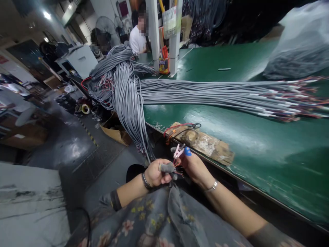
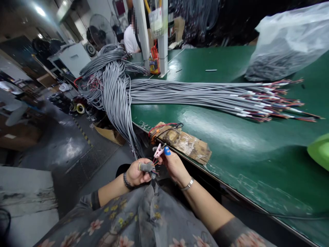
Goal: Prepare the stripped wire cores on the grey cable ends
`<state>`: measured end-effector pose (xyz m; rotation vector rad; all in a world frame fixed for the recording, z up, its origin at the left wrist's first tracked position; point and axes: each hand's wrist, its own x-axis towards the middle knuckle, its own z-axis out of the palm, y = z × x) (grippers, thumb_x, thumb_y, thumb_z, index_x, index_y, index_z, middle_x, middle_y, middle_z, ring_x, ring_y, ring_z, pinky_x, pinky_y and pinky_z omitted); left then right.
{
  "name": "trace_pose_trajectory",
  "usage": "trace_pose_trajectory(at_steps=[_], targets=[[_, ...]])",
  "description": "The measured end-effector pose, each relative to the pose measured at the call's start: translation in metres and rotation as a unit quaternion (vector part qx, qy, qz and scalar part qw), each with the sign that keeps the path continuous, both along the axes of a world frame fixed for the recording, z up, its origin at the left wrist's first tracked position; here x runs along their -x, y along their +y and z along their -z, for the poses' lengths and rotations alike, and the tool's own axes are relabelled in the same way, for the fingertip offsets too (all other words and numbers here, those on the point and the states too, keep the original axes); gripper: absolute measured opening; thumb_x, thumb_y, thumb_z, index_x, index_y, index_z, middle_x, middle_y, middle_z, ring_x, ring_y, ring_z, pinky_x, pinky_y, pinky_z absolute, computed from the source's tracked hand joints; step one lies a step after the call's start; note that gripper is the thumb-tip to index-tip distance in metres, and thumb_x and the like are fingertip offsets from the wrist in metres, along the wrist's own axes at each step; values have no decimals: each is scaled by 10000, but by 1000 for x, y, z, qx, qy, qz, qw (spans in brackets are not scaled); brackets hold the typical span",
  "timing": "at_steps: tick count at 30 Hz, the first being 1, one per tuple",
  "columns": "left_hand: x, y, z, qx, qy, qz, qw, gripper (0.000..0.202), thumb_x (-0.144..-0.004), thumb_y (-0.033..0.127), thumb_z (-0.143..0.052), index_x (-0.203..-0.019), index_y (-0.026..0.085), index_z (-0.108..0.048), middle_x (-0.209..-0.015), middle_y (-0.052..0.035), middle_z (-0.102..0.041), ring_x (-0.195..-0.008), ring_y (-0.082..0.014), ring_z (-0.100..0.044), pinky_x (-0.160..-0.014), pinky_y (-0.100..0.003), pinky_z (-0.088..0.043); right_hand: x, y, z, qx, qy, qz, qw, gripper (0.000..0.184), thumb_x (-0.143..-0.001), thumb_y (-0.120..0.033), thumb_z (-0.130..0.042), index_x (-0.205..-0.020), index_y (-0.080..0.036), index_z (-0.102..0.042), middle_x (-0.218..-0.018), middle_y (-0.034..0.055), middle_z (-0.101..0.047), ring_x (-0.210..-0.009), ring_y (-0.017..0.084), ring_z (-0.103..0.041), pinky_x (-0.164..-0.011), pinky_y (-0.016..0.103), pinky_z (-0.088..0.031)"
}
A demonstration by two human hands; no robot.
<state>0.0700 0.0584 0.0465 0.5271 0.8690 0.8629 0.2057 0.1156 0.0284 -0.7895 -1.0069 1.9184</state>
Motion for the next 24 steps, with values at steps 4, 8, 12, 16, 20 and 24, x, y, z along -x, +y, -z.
trace_pose_trajectory(at_steps=[4, 8, 12, 16, 20, 24], targets=[[3, 7, 5, -7, -42, 13, 999, 261, -549, 320, -724, -545, 120, -556, -318, 9, -465, -206, -69, -307, -267, -187, -167, 7, -1, 4, 29, 27, 23, 999, 498, -626, -713, -612, -646, -218, -662, -596, 8, -582, -567, 154, -481, -568, 293, -421], [4, 8, 7, -4, -52, 20, 998, 261, -559, 318, -726, -558, 109, -569, -324, 6, -467, -214, -69, -318, -271, -183, -171, 10, 0, 2, 107, 88, 24, 990, 453, -592, -652, -695, -686, -210, -677, -624, -4, -600, -554, 131, -490, -558, 271, -435], [3, 9, 8, 14, -44, 17, 999, 288, -524, 336, -740, -530, 121, -548, -308, 12, -455, -206, -68, -310, -270, -185, -179, 11, -1, -1, 123, 97, 49, 986, 432, -571, -619, -732, -643, -198, -664, -618, -12, -606, -552, 116, -498, -562, 254, -443], [1, 6, 5, 12, -9, 9, 1000, 312, -498, 361, -744, -507, 133, -532, -297, 18, -447, -200, -62, -300, -267, -187, -167, 9, -2, -4, 134, 92, 34, 986, 460, -572, -656, -705, -690, -212, -684, -635, 0, -623, -552, 131, -509, -549, 266, -450], [0, -3, -2, 2, 67, -1, 998, 343, -512, 418, -734, -533, 127, -553, -323, 11, -479, -213, -55, -311, -257, -187, -147, 2, -4, -9, 143, 95, -14, 985, 495, -610, -703, -636, -739, -228, -696, -689, 18, -640, -574, 145, -525, -557, 278, -458], [-1, -7, -6, -10, 94, -16, 995, 371, -516, 457, -734, -545, 132, -559, -331, 21, -486, -216, -51, -311, -248, -185, -153, -1, -6, -10, 118, 87, -1, 989, 388, -658, -603, -678, -761, -229, -695, -692, 6, -623, -578, 133, -503, -553, 263, -449]])
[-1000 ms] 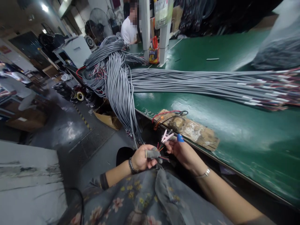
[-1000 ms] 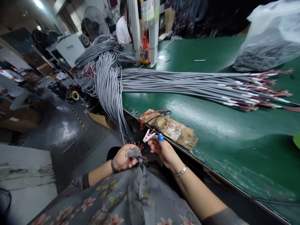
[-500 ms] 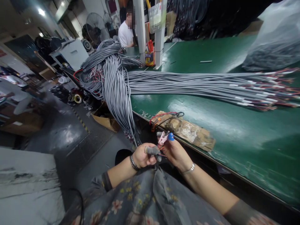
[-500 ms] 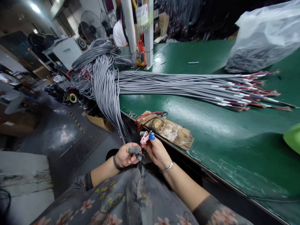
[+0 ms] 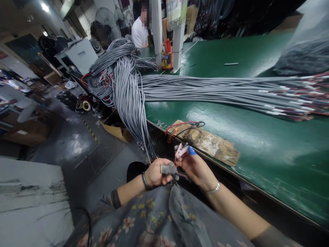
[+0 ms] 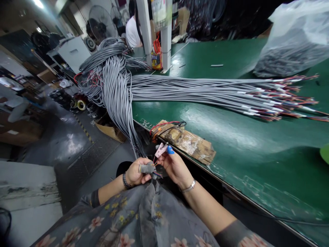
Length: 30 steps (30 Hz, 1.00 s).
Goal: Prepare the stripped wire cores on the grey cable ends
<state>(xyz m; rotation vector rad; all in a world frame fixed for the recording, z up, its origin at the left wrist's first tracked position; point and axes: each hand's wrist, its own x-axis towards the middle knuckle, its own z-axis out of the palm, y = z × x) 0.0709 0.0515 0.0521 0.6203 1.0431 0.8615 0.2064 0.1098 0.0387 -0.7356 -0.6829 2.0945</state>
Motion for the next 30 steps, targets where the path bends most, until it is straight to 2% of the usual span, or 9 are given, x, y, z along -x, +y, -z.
trace_pose_trajectory(at_steps=[3, 6, 9, 15, 24, 30], targets=[[-2, 4, 0, 3, -36, -30, 999, 376, -487, 447, -752, -532, 137, -544, -327, 21, -484, -208, -56, -308, -240, -187, -139, 2, -1, 2, -1, -6, 29, 1000, 355, -622, -548, -740, -729, -213, -693, -650, -7, -597, -561, 116, -477, -538, 241, -440], [-3, 8, 1, 14, -74, -48, 996, 367, -447, 408, -774, -541, 138, -543, -326, 18, -491, -202, -62, -306, -243, -189, -143, 4, -1, 2, 6, -4, 21, 1000, 413, -594, -589, -738, -728, -202, -688, -642, 0, -596, -553, 117, -480, -520, 242, -437], [-4, 10, 3, 18, -93, -56, 994, 344, -461, 375, -773, -569, 134, -554, -323, 15, -491, -202, -64, -305, -255, -186, -150, 4, -1, 1, 15, -9, 11, 1000, 415, -589, -580, -747, -743, -200, -682, -609, -13, -572, -528, 109, -465, -494, 237, -420], [-1, 9, 9, 20, -116, -62, 991, 300, -496, 349, -744, -595, 139, -554, -315, 19, -473, -210, -78, -318, -279, -187, -165, 2, -1, 5, 23, -4, 11, 1000, 350, -627, -550, -737, -649, -209, -660, -617, -11, -584, -557, 120, -487, -527, 252, -430], [-4, 10, 9, 37, -82, -57, 994, 270, -554, 334, -709, -594, 128, -539, -387, -13, -534, -228, -59, -323, -292, -192, -150, 4, -1, 8, -2, -22, 28, 999, 324, -651, -550, -717, -659, -229, -667, -647, 3, -619, -589, 156, -522, -578, 299, -452], [-5, 2, 6, -5, -25, -77, 997, 343, -514, 427, -716, -567, 146, -528, -353, 15, -495, -225, -54, -301, -273, -200, -132, 2, 0, 2, 36, 8, -4, 999, 413, -622, -627, -691, -731, -229, -675, -692, 10, -652, -586, 148, -546, -539, 276, -454]])
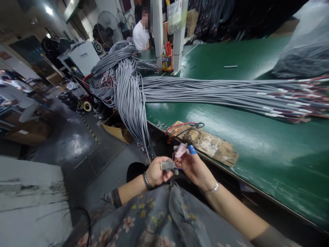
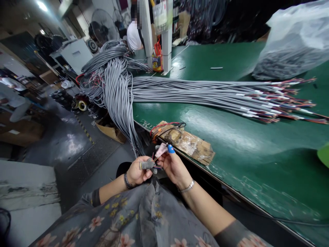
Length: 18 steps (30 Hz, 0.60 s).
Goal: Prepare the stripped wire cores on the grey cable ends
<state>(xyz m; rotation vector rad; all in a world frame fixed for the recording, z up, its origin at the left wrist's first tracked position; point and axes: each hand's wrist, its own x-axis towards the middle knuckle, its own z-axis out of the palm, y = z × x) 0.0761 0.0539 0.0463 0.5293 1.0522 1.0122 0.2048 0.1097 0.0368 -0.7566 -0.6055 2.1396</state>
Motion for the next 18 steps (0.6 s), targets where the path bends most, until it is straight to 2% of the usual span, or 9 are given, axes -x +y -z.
trace_pose_trajectory(at_steps=[3, 7, 13, 15, 18], targets=[[0, -7, -3, -10, 60, 13, 998, 387, -538, 491, -707, -555, 147, -529, -365, 21, -496, -239, -47, -315, -274, -195, -152, -1, 0, -2, -7, -5, -14, 1000, 396, -662, -611, -668, -753, -225, -680, -681, 10, -640, -569, 140, -531, -524, 267, -444], [-2, -11, -5, -27, 96, -4, 995, 408, -569, 520, -695, -573, 143, -540, -401, 13, -521, -265, -49, -354, -290, -191, -189, 0, -1, -1, -38, -24, 21, 999, 308, -676, -513, -710, -758, -217, -681, -632, -13, -588, -549, 125, -483, -524, 256, -424], [-7, -5, -6, -9, 42, -44, 998, 414, -540, 519, -706, -568, 154, -513, -361, 24, -485, -239, -54, -309, -285, -202, -144, 2, -2, 7, -132, -98, 79, 983, 435, -698, -661, -590, -646, -234, -652, -597, 2, -582, -568, 156, -482, -569, 292, -420], [-8, -4, -5, -5, 30, -41, 999, 413, -526, 512, -714, -576, 154, -516, -354, 25, -482, -235, -59, -311, -280, -203, -143, 3, -1, 7, -127, -96, 63, 985, 466, -664, -697, -589, -634, -237, -652, -589, 3, -579, -559, 156, -483, -561, 293, -421], [-9, -3, -5, 0, 18, -41, 999, 397, -506, 488, -721, -562, 151, -518, -342, 22, -480, -228, -60, -318, -269, -200, -147, 5, 1, 6, -80, -51, 26, 995, 483, -621, -705, -624, -672, -228, -673, -584, -3, -569, -523, 139, -470, -538, 285, -434]])
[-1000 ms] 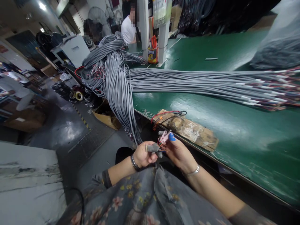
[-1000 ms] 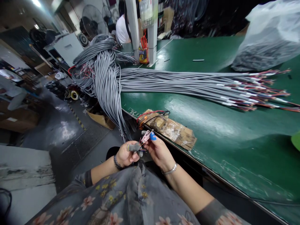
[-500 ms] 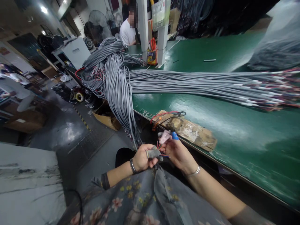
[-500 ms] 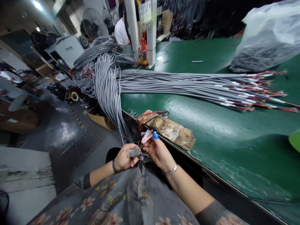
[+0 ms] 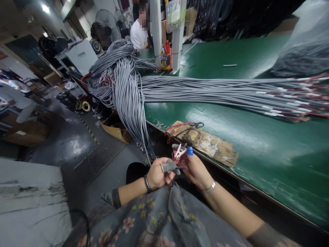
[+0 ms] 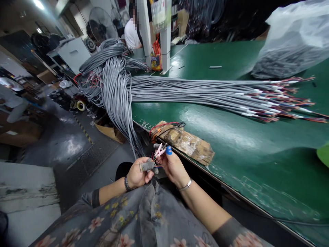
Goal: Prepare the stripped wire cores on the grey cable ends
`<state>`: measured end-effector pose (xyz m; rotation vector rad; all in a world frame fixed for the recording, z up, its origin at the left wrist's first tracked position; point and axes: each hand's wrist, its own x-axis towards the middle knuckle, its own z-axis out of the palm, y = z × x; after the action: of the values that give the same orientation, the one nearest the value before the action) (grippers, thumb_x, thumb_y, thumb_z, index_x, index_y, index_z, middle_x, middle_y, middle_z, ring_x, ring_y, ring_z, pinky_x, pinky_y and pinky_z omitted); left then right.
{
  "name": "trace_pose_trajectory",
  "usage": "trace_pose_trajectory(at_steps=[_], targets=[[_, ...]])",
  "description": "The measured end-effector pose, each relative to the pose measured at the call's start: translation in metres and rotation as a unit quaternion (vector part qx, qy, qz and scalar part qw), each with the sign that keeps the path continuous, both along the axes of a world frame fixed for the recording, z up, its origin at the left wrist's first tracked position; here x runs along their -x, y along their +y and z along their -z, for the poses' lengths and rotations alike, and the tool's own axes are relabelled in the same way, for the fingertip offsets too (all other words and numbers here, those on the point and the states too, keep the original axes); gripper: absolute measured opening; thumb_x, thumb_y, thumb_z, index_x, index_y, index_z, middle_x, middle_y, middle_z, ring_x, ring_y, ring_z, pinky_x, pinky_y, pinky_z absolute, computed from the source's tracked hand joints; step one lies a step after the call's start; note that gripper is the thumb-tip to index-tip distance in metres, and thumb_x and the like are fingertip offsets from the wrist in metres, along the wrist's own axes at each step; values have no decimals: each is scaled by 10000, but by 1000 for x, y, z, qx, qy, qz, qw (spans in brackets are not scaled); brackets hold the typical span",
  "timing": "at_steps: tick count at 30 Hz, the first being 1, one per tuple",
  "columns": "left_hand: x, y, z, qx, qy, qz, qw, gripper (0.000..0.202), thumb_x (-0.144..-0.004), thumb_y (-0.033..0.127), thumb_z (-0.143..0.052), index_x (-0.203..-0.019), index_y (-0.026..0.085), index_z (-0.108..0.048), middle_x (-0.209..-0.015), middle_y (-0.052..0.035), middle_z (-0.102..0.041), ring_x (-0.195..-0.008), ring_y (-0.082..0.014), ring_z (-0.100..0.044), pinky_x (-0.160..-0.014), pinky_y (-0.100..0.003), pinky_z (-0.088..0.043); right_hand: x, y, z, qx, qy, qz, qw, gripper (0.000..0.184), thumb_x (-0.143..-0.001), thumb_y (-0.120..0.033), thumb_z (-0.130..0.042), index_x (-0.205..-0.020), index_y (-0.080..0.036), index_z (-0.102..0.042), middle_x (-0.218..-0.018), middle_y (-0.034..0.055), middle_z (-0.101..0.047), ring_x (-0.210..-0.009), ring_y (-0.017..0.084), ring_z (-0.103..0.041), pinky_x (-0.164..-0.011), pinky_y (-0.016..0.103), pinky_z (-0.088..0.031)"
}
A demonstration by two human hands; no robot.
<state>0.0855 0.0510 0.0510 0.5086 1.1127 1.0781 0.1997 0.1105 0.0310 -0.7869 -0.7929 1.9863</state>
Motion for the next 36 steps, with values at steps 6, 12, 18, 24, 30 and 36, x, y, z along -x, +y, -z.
trace_pose_trajectory(at_steps=[6, 12, 18, 24, 30, 36], targets=[[0, 1, 3, 15, -12, -14, 1000, 350, -493, 437, -718, -542, 155, -517, -330, 23, -483, -217, -65, -329, -253, -188, -162, 4, 3, 4, 49, 45, 8, 998, 422, -585, -635, -712, -686, -226, -686, -621, -3, -600, -535, 130, -496, -522, 265, -457], [0, -2, 5, 16, 11, -8, 1000, 370, -501, 461, -717, -557, 150, -525, -345, 21, -494, -220, -61, -332, -254, -184, -180, 2, 1, -1, 65, 60, 2, 996, 454, -558, -653, -713, -706, -224, -690, -628, 4, -619, -518, 132, -507, -473, 251, -446], [4, -11, 3, -21, 76, 22, 997, 412, -583, 519, -698, -566, 141, -534, -413, 6, -539, -276, -55, -396, -286, -170, -242, -4, -1, -8, 73, 81, -44, 993, 452, -567, -646, -715, -712, -218, -690, -639, -2, -625, -530, 120, -501, -493, 237, -435], [3, -10, 8, -39, 71, -10, 997, 388, -620, 508, -677, -603, 139, -558, -432, 17, -541, -277, -48, -381, -290, -168, -237, -3, -3, -8, 42, 43, 6, 998, 373, -627, -553, -737, -699, -192, -679, -585, -22, -562, -534, 102, -466, -507, 225, -410], [1, -7, 8, -44, 76, -26, 996, 363, -625, 487, -670, -609, 142, -557, -437, 18, -543, -285, -42, -372, -300, -168, -221, -4, 1, -7, 65, 43, 3, 997, 372, -597, -542, -763, -678, -189, -676, -604, -16, -585, -545, 106, -473, -510, 232, -405], [0, -5, 8, -30, 85, -12, 996, 352, -635, 473, -665, -589, 146, -542, -435, 18, -541, -279, -44, -370, -299, -173, -210, -4, 2, -1, 55, 44, 6, 997, 351, -627, -537, -746, -718, -203, -685, -653, -3, -629, -604, 132, -517, -564, 255, -430]])
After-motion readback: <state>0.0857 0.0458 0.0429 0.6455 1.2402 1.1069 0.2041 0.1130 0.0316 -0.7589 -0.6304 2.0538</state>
